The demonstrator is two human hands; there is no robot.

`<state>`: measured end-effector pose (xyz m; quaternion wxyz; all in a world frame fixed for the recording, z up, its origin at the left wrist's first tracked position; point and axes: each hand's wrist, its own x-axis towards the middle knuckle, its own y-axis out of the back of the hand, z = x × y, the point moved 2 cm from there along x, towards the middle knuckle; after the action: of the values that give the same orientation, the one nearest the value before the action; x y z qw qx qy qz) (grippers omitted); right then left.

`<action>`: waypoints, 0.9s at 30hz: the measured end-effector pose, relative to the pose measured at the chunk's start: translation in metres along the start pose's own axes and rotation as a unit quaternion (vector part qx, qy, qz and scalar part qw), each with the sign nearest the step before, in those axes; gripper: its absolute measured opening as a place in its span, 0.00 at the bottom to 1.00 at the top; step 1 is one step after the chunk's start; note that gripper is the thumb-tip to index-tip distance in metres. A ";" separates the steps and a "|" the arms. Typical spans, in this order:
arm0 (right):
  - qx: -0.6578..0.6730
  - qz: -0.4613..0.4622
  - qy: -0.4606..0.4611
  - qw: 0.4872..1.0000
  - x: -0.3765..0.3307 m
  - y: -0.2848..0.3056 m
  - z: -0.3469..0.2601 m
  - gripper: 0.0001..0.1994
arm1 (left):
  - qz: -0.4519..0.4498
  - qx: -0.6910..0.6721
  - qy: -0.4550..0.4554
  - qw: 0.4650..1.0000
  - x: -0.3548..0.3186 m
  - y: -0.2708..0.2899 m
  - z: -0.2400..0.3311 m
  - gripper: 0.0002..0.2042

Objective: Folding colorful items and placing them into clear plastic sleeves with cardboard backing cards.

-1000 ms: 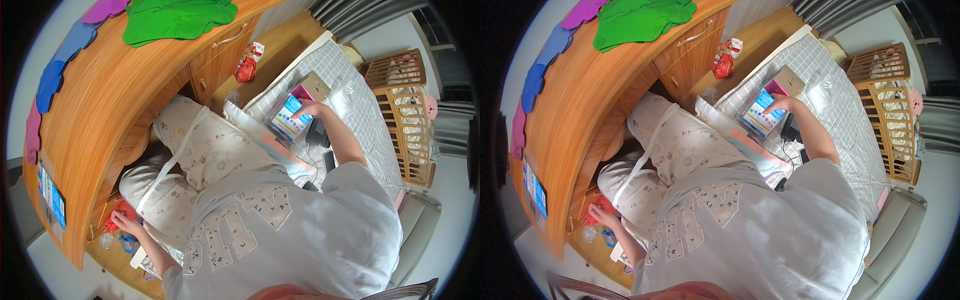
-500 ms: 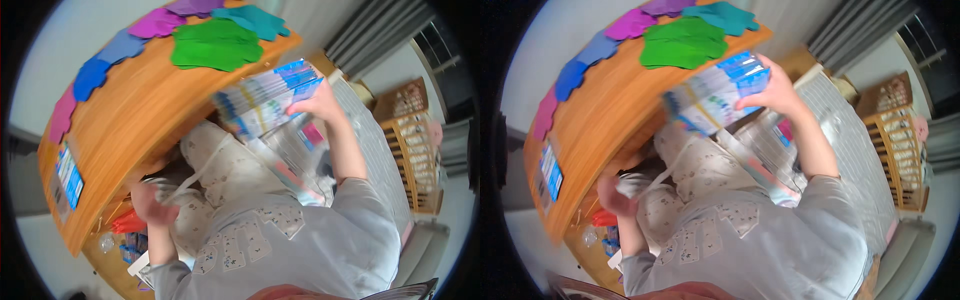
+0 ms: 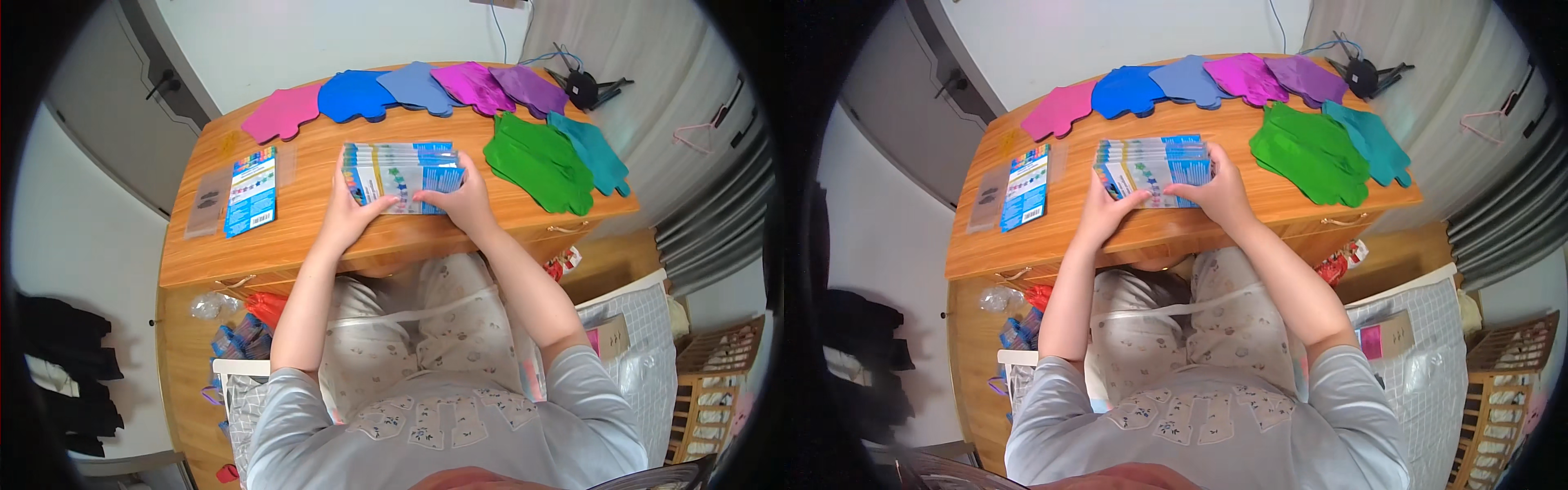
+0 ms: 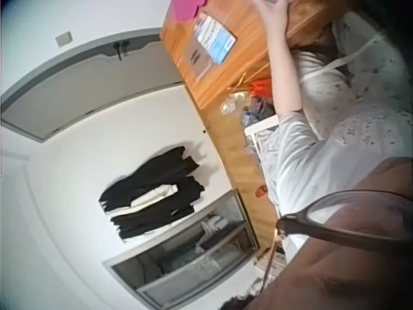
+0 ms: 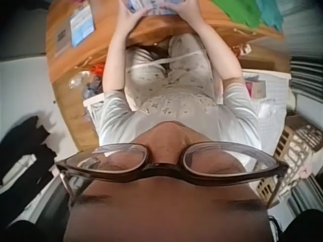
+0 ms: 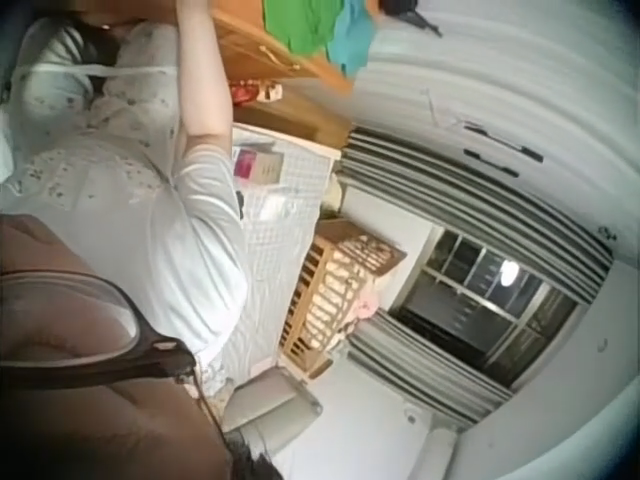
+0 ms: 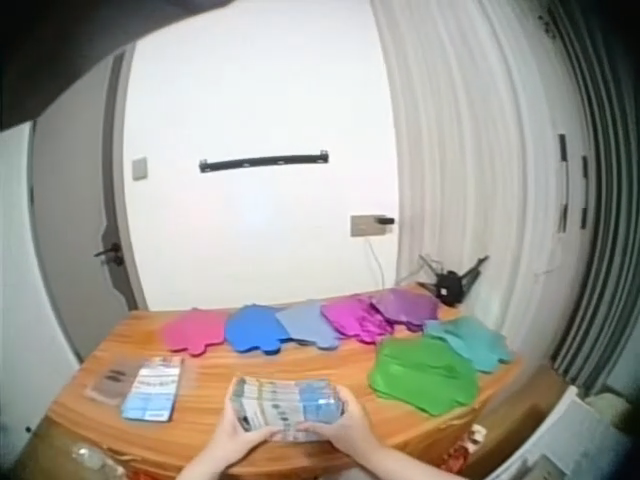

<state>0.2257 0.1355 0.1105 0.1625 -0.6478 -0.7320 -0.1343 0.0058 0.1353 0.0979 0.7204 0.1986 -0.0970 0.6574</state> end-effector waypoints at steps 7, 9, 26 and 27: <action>-0.108 -0.070 -0.037 0.991 0.008 0.012 -0.003 0.46 | -0.025 -0.034 0.041 0.998 -0.003 -0.001 0.009 0.50; -0.160 -0.129 -0.045 0.978 0.005 0.021 -0.006 0.53 | -0.032 -0.045 0.049 0.997 -0.003 -0.006 0.015 0.48; -0.172 -0.217 -0.044 0.960 0.015 0.029 -0.011 0.55 | -0.047 0.013 0.065 0.997 -0.005 -0.005 0.011 0.29; -0.182 -0.225 -0.014 0.957 0.015 0.029 -0.010 0.55 | -0.047 0.013 0.065 0.997 -0.004 -0.005 0.014 0.29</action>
<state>0.2532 0.1481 0.1254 -0.0029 -0.4866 -0.8243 -0.2893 0.0121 0.1254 0.1075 0.7527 0.1695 -0.0315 0.6354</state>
